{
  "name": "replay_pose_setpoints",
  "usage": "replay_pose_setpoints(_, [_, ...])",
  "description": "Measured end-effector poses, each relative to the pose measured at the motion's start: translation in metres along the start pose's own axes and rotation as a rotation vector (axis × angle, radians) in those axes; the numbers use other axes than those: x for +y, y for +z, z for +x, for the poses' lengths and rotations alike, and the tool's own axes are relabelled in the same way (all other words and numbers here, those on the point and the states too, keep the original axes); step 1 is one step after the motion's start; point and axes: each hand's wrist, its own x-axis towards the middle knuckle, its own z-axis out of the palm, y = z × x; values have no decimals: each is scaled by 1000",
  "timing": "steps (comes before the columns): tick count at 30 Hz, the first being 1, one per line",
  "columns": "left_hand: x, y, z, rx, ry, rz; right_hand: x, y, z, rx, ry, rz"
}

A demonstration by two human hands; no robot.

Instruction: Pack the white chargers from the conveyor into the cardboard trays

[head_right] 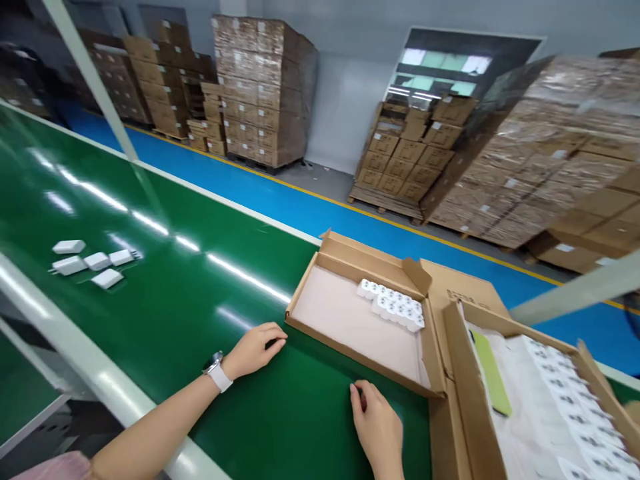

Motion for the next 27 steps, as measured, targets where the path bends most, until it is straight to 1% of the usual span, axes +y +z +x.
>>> replay_pose_setpoints(3, [0, 4, -2, 3, 5, 10, 8, 1, 0, -33, 11, 3])
replay_pose_setpoints(7, [-1, 7, -5, 10, 24, 4, 11, 0, 0, -23, 25, -6])
replay_pose_setpoints(12, [0, 6, -4, 8, 32, 11, 12, 0, 0, -34, 53, -14])
replay_pose_setpoints(17, [1, 5, -5, 11, 42, 14, 16, 1, 1, -57, 51, 4])
replay_pose_setpoints(24, [-1, 6, -6, -2, 39, 15, 14, 3, 0, -6, 42, -3])
replay_pose_setpoints(27, [-1, 5, -5, 1, 44, 14, 13, 3, 0, -4, 54, -22])
